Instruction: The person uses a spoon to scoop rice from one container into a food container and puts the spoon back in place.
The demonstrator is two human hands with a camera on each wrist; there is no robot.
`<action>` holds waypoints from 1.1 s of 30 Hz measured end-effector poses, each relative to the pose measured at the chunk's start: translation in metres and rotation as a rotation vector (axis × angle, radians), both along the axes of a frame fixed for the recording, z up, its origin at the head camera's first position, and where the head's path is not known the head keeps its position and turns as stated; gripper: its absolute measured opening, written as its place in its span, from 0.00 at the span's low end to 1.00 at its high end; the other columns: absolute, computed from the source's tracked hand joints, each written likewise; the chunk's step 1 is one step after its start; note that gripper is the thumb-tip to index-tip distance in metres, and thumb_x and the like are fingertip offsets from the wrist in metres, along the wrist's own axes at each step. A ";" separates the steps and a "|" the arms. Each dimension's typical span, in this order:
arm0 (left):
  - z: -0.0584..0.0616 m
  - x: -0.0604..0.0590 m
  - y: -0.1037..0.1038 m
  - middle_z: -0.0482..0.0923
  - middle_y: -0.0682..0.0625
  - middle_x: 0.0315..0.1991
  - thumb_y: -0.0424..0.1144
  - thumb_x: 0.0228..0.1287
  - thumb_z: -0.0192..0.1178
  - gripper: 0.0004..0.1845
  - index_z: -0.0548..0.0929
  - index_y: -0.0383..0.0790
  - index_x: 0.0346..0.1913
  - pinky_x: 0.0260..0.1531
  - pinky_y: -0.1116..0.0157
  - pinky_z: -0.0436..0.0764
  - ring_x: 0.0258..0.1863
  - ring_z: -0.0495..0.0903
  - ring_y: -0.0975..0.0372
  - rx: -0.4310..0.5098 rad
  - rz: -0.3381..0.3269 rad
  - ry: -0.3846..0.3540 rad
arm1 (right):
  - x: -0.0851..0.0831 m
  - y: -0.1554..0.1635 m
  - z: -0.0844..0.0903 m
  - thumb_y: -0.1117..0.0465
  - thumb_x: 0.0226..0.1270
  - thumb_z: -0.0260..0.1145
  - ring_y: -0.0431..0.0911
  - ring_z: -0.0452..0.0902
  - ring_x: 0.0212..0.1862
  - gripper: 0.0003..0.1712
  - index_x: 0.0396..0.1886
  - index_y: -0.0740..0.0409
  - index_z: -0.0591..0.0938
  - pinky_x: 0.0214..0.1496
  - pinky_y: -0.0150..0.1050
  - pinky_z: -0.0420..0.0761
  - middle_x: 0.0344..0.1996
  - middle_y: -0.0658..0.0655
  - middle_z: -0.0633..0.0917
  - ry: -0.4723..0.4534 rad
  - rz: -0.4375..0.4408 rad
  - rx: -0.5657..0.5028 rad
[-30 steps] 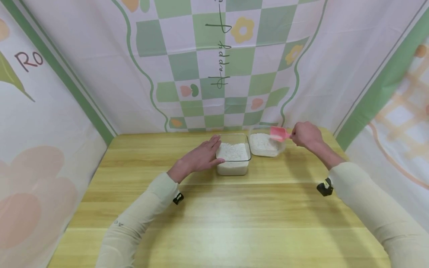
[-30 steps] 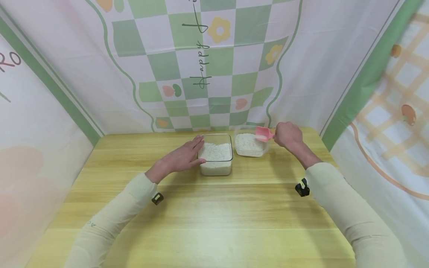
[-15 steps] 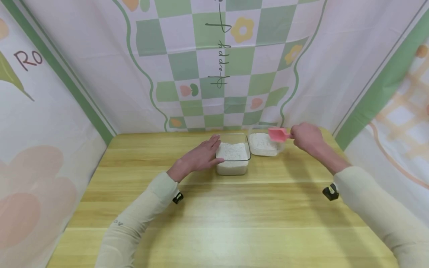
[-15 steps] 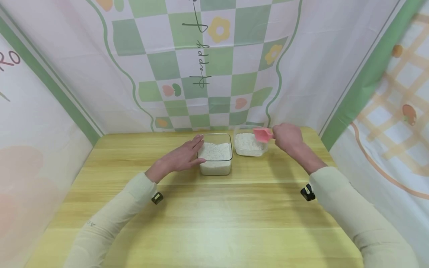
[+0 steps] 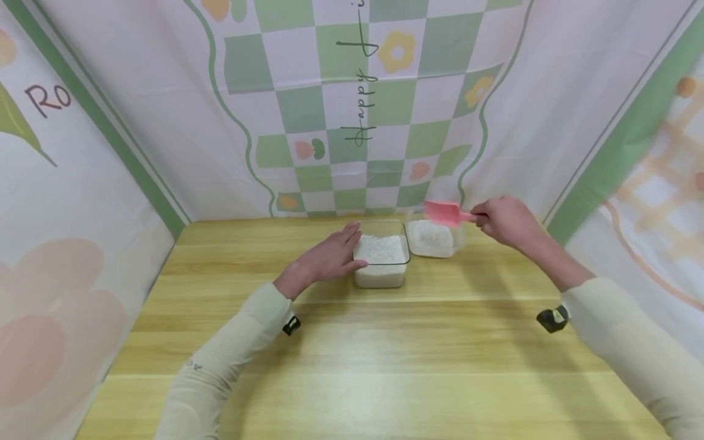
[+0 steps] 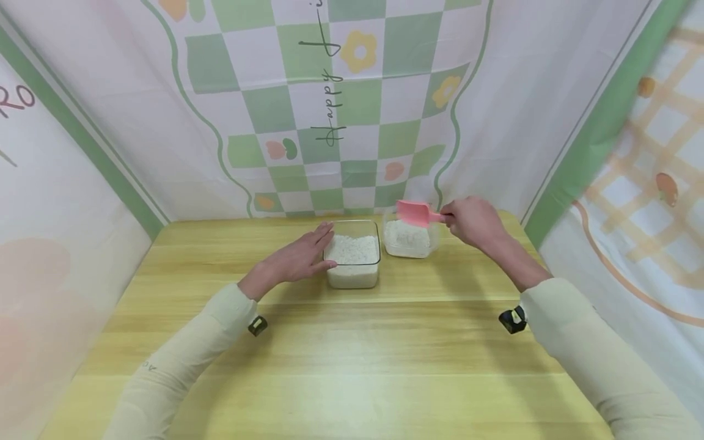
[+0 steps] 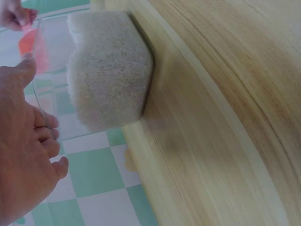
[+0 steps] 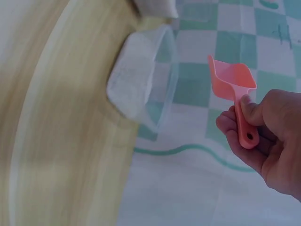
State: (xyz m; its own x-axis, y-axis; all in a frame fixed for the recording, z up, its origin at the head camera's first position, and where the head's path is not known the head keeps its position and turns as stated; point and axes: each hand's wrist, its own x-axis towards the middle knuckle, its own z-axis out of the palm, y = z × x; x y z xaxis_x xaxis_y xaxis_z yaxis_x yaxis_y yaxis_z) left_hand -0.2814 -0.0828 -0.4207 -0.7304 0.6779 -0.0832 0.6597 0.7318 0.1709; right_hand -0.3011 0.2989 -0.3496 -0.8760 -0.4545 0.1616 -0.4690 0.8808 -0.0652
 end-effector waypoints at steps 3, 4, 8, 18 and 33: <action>-0.001 0.000 -0.001 0.37 0.39 0.82 0.63 0.77 0.39 0.44 0.47 0.30 0.79 0.79 0.53 0.51 0.82 0.39 0.52 -0.001 0.007 -0.007 | 0.006 -0.016 0.010 0.70 0.62 0.65 0.53 0.83 0.30 0.12 0.42 0.67 0.89 0.38 0.52 0.83 0.35 0.65 0.90 -0.001 0.033 -0.009; -0.001 0.000 -0.002 0.37 0.39 0.82 0.63 0.77 0.39 0.44 0.47 0.30 0.79 0.79 0.53 0.51 0.82 0.39 0.52 0.002 0.009 -0.010 | 0.008 -0.023 0.013 0.70 0.62 0.64 0.51 0.81 0.29 0.11 0.41 0.66 0.89 0.37 0.50 0.82 0.34 0.63 0.90 0.003 0.048 -0.006; -0.003 0.000 -0.002 0.36 0.40 0.82 0.63 0.77 0.38 0.44 0.46 0.30 0.79 0.79 0.53 0.50 0.82 0.38 0.53 0.001 0.013 -0.010 | 0.014 -0.046 0.019 0.70 0.63 0.64 0.49 0.79 0.27 0.09 0.38 0.62 0.90 0.33 0.46 0.80 0.31 0.59 0.90 0.020 0.111 0.022; -0.005 -0.001 -0.002 0.37 0.40 0.82 0.64 0.77 0.36 0.44 0.47 0.31 0.79 0.79 0.53 0.50 0.82 0.38 0.53 -0.037 0.020 0.019 | 0.008 -0.103 0.009 0.69 0.61 0.67 0.49 0.77 0.25 0.10 0.22 0.53 0.85 0.26 0.47 0.77 0.20 0.52 0.84 0.046 0.203 0.165; -0.003 -0.003 0.004 0.42 0.38 0.81 0.63 0.78 0.34 0.42 0.51 0.31 0.78 0.79 0.52 0.52 0.81 0.41 0.51 -0.121 -0.009 0.102 | -0.004 -0.142 -0.017 0.77 0.52 0.60 0.48 0.75 0.23 0.14 0.17 0.56 0.77 0.23 0.44 0.78 0.19 0.54 0.79 0.133 0.279 0.283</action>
State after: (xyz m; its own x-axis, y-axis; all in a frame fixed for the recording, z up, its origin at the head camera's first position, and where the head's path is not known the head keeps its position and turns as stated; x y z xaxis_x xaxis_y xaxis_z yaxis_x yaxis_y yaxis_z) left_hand -0.2843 -0.0790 -0.4237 -0.7330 0.6742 -0.0902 0.6761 0.7367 0.0133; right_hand -0.3054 0.1574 -0.3666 -0.6928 -0.7143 0.0990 -0.6804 0.6929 0.2385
